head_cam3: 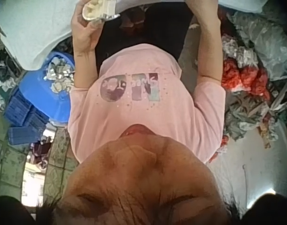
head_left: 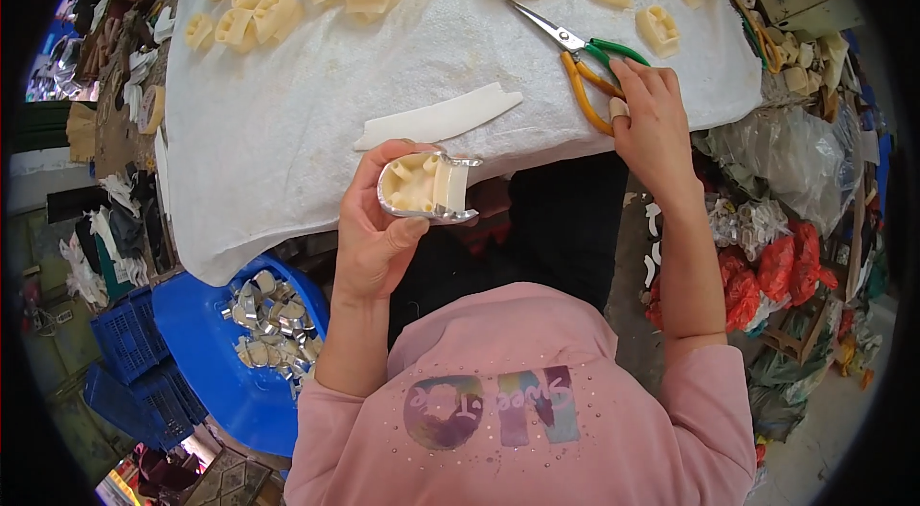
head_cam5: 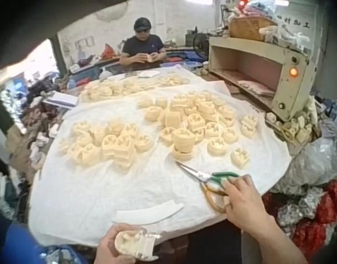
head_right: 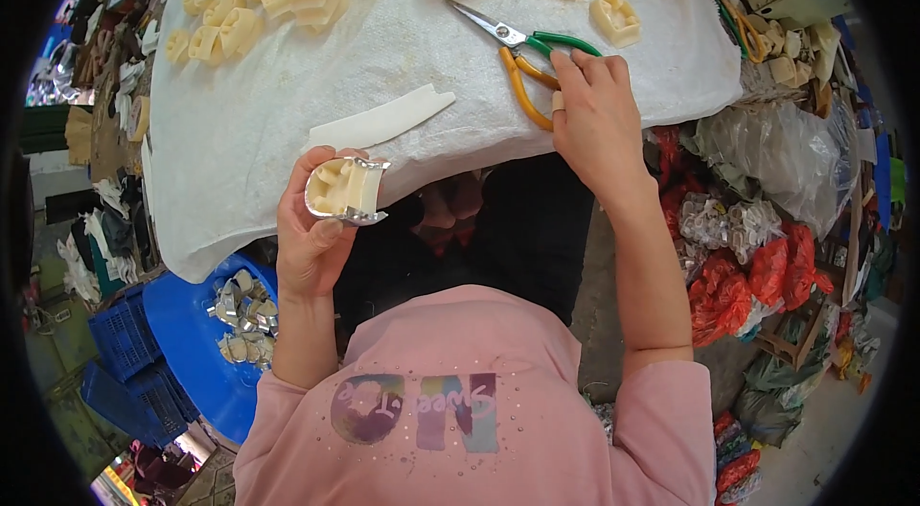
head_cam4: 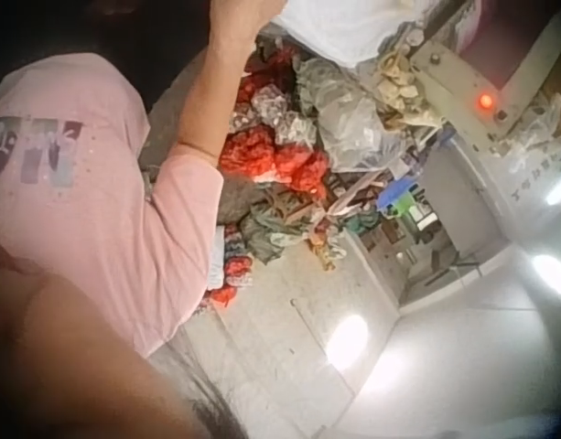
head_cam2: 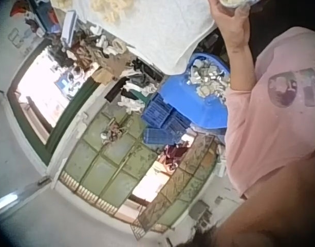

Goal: The recorder is trimming and assembling foam shoe components at a manufacturing workstation.

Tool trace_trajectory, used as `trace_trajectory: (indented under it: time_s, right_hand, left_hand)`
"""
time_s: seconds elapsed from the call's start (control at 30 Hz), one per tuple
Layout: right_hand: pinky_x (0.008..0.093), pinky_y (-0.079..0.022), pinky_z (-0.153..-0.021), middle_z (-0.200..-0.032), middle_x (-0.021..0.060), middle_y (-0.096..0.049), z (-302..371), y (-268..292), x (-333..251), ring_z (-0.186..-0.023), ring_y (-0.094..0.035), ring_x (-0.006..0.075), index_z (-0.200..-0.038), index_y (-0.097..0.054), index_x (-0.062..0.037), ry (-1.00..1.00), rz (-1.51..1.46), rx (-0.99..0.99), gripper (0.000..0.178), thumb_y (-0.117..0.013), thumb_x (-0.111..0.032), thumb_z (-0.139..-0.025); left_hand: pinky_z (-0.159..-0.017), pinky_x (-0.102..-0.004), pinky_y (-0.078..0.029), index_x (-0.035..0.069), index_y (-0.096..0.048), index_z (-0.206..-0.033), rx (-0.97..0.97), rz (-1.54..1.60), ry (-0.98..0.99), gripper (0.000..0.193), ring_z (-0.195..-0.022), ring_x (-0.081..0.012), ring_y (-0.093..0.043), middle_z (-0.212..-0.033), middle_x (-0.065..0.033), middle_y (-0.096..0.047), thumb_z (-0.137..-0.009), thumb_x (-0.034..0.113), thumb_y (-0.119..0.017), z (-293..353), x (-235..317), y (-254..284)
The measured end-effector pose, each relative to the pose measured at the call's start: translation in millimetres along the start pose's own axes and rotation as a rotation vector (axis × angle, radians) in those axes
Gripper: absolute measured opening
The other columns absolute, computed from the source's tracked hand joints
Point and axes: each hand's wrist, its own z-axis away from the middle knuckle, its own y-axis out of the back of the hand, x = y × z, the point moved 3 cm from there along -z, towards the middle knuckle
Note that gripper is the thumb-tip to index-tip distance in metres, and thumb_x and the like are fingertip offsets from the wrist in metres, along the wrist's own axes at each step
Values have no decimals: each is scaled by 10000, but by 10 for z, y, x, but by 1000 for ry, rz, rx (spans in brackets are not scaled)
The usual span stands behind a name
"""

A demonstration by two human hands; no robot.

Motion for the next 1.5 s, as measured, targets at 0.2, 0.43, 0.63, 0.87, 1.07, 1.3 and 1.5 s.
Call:
trace_trajectory:
  time_s: [0.2, 0.43, 0.63, 0.87, 1.07, 1.3, 1.5]
  right_hand:
    - [395, -475, -805, -1024, 149, -541, -90, 4, -108, -967, -518, 308, -1202, -549, -81, -28, -25, -110, 536, -558, 80, -691]
    - [344, -452, -669, -914, 126, -487, 232, 153, -201, -795, -509, 280, -1302, -475, -117, -160, -559, -80, 682, -667, 6, -658]
    - [365, -448, -713, -932, 144, -508, 676, 317, -495, -788, -520, 311, -1268, -456, -21, -45, -1104, -638, 602, -692, -257, -767]
    - [358, -458, -676, -928, 193, -592, 750, 277, -608, -806, -588, 387, -1205, -472, 5, -91, -1196, -811, 517, -649, -119, -735]
    - [316, -427, -565, -768, 159, -575, 801, 228, -614, -631, -566, 353, -1150, -489, -4, -168, -1216, -899, 471, -660, -81, -718]
    - [294, -424, -558, -746, 148, -582, 831, 215, -659, -597, -587, 277, -1146, -504, -19, -143, -1302, -760, 415, -657, -129, -777]
    - [284, -436, -568, -730, 131, -593, 889, 181, -675, -609, -614, 251, -1134, -521, -27, -245, -1304, -841, 367, -634, -157, -810]
  left_hand:
    - [-980, -337, -408, 38, -440, -1209, 5, -106, 13, 733, -1143, -226, -505, -1207, -157, -517, -627, 184, -860, 4, -8, 34]
    - [-954, -327, -418, 18, -453, -1268, 19, -352, -91, 712, -1130, -205, -511, -1204, -132, -528, -651, 99, -799, 13, 66, 3]
    - [-968, -332, -395, -2, -555, -1171, -12, -653, -216, 578, -1133, -217, -508, -1194, -120, -533, -644, 78, -779, 13, 74, 25]
    - [-969, -342, -403, -24, -549, -1159, -6, -770, -291, 608, -1124, -236, -516, -1176, -143, -537, -645, 163, -816, 21, 34, -18]
    - [-932, -346, -436, -19, -548, -1138, -55, -844, -382, 556, -1101, -265, -538, -1170, -173, -529, -621, -16, -751, 34, 38, -92]
    - [-926, -351, -444, -14, -547, -1141, -27, -824, -386, 571, -1103, -269, -540, -1172, -180, -527, -606, -53, -743, 66, 18, -126]
    - [-930, -353, -442, -15, -548, -1140, -34, -847, -398, 579, -1104, -271, -541, -1175, -185, -525, -597, -58, -744, 75, -2, -139]
